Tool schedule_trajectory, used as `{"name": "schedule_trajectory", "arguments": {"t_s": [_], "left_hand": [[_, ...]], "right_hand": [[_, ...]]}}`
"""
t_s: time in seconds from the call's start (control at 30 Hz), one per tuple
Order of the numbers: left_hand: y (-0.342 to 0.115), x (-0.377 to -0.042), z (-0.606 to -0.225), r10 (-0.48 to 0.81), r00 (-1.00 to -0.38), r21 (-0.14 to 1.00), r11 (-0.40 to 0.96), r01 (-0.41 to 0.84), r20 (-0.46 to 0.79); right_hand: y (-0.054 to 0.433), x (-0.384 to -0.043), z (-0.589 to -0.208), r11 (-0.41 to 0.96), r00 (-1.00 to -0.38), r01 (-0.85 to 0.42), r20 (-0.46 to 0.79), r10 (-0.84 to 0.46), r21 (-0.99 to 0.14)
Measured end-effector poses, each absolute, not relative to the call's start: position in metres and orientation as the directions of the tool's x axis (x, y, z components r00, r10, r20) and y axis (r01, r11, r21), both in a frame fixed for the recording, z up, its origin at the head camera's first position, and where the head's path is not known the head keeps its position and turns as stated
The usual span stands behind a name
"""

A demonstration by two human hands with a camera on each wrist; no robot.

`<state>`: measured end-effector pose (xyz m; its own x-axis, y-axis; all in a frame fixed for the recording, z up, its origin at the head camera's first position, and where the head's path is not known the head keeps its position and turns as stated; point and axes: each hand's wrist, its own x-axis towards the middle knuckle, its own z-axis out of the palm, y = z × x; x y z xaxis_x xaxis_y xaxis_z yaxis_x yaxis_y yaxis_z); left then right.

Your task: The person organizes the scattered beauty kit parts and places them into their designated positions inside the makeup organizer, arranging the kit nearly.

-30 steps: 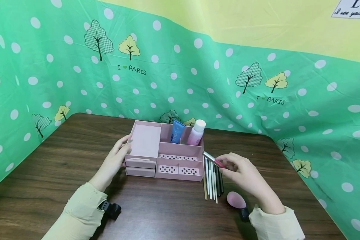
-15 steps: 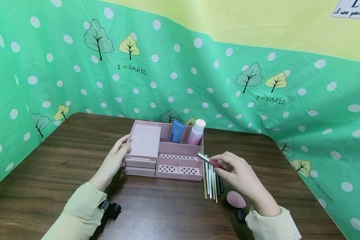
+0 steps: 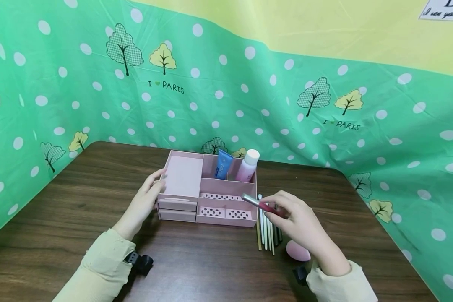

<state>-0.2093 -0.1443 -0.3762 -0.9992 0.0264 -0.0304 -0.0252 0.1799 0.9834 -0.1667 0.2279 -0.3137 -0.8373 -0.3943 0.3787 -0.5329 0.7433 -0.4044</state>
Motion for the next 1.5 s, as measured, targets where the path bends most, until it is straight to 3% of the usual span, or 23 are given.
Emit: {"name": "schedule_trajectory", "arguments": {"t_s": [0.33, 0.63, 1.5], "left_hand": [[-0.144, -0.209, -0.376, 0.032, -0.999, 0.984, 0.174, -0.031, -0.037], [-0.145, -0.210, -0.377, 0.031, -0.999, 0.984, 0.173, -0.032, -0.038], [-0.144, -0.207, -0.376, 0.032, -0.998, 0.985, 0.164, -0.048, -0.054]], "right_hand": [[0.223, -0.165, -0.316, 0.742, -0.806, -0.564, 0.435, -0.401, -0.363], [0.217, -0.165, -0.323, 0.707, -0.738, -0.630, 0.531, -0.418, -0.320], [0.200, -0.174, -0.329, 0.749, -0.666, -0.643, 0.600, -0.444, -0.159]]}}
